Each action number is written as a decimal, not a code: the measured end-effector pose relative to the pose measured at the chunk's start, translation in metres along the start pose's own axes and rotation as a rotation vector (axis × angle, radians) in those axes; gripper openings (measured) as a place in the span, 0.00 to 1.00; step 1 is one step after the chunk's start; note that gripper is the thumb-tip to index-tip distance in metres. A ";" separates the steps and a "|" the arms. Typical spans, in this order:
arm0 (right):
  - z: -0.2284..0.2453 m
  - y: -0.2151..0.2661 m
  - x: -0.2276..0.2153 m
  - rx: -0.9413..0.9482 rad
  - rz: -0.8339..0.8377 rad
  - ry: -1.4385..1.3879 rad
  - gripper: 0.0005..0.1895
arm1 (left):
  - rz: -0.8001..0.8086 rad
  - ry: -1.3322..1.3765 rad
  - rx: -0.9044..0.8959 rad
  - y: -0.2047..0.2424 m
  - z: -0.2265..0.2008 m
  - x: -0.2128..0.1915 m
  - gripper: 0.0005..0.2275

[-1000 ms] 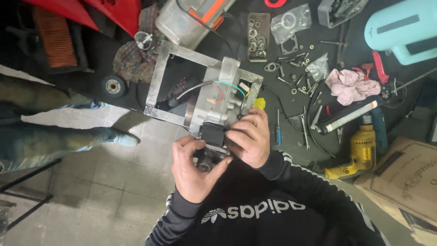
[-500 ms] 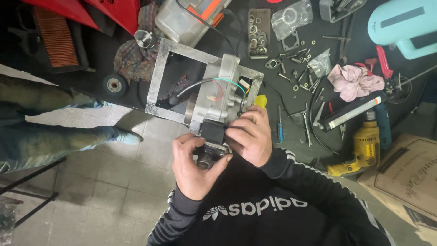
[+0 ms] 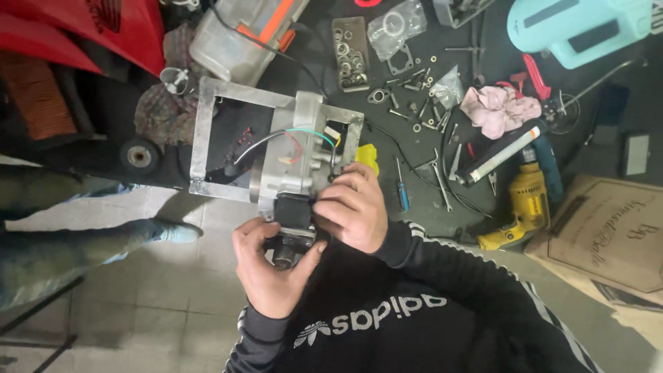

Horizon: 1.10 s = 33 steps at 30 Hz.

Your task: The person cleans a small mechanical component with a cloth and then proceeds to assemble it with other parts on a workbench. They attach a black component to a silver housing and use a wrench to tighten bolts, securing the assembly.

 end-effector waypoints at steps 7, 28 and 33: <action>0.000 0.002 0.001 -0.015 -0.001 -0.019 0.23 | -0.011 -0.018 0.004 0.004 0.002 0.000 0.32; 0.003 0.002 -0.002 0.008 0.018 -0.028 0.20 | -0.023 -0.028 0.022 0.008 0.005 0.001 0.34; 0.005 0.000 -0.002 0.002 0.025 -0.017 0.19 | -0.020 -0.051 0.041 0.007 0.006 0.001 0.33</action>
Point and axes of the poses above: each hand's wrist, its own y-axis away from the middle knuckle, its own x-axis out of the palm, z = x × y, the point moved 5 cm from there along -y, towards the middle knuckle, and after that the axes turned 11 degrees about x, right-handed, at the moved point
